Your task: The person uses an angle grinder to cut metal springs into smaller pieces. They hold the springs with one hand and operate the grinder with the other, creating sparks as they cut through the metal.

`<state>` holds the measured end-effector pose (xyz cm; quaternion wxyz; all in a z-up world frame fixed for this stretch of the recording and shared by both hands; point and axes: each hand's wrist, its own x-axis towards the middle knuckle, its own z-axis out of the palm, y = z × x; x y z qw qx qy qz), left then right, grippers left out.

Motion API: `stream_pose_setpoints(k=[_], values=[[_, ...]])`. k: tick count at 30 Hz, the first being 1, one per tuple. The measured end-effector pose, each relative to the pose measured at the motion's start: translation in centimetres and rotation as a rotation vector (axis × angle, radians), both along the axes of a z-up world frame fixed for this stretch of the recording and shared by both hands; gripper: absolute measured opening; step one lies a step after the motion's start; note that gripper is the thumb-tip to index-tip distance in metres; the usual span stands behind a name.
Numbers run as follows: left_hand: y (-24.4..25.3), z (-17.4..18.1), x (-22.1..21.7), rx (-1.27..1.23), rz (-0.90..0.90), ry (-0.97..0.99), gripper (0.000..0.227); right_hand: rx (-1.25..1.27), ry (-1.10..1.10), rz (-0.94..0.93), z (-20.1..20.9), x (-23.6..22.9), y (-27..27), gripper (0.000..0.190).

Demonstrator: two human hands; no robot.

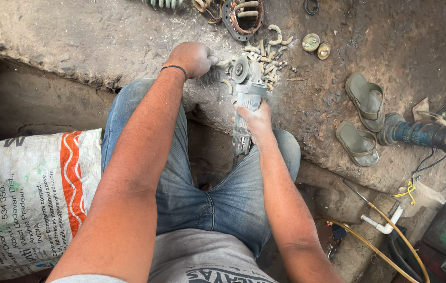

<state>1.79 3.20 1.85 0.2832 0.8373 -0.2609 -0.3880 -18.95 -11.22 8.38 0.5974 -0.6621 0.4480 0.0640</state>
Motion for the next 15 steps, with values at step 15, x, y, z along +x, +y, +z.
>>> stream_pose_setpoints(k=[15], values=[[-0.2, -1.5, -0.2, -0.036, -0.036, -0.176, 0.034, -0.009, 0.004, 0.029, -0.9, 0.1, -0.3, 0.042]])
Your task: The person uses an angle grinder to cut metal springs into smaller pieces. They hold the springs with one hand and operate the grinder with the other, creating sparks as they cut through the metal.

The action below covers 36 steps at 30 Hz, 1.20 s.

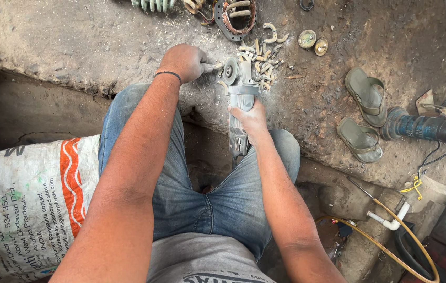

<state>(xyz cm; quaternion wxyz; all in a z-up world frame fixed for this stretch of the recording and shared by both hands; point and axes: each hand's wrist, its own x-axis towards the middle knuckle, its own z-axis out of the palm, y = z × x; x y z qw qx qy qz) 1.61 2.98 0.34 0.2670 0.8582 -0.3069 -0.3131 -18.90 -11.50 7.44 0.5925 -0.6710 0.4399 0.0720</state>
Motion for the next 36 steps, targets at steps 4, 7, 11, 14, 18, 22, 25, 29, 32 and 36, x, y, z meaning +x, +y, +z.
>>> stream_pose_setpoints(k=[4, 7, 11, 14, 18, 22, 25, 29, 32, 36], values=[[0.1, 0.0, 0.0, -0.022, 0.01, 0.034, 0.029, 0.015, -0.007, 0.005, -0.2, -0.1, 0.0, 0.042], [0.1, 0.1, 0.0, -0.034, 0.003, 0.027, 0.028, 0.006, 0.009, 0.003, 0.0, 0.0, 0.0, 0.043], [0.1, 0.3, -0.1, -0.006, 0.001, 0.027, 0.027, 0.009, 0.015, 0.019, 0.4, 0.1, 0.1, 0.044], [0.1, 0.3, -0.1, -0.07, 0.0, -0.003, 0.026, 0.012, 0.011, 0.02, 0.6, 0.2, 0.2, 0.046], [0.4, -0.2, -0.1, -0.049, 0.008, 0.035, 0.027, 0.03, 0.004, 0.01, 0.3, 0.2, 0.3, 0.044], [0.3, -0.6, -0.1, -0.069, -0.064, 0.027, 0.021, 0.037, 0.007, 0.014, -0.2, -0.2, 0.1, 0.043], [0.1, -0.5, 0.0, -0.075, -0.042, 0.026, 0.021, 0.048, -0.011, 0.01, -0.4, -0.2, 0.0, 0.042], [0.1, -0.3, -0.2, -0.047, -0.013, 0.076, 0.024, 0.05, -0.026, -0.002, -0.5, -0.4, 0.2, 0.042], [0.2, -0.3, -0.2, -0.03, -0.016, 0.068, 0.021, 0.043, -0.002, -0.005, -0.4, -0.4, 0.4, 0.042], [0.2, -0.5, -0.1, -0.028, -0.066, 0.033, 0.025, 0.008, 0.025, 0.018, -0.1, -0.3, 0.7, 0.042]])
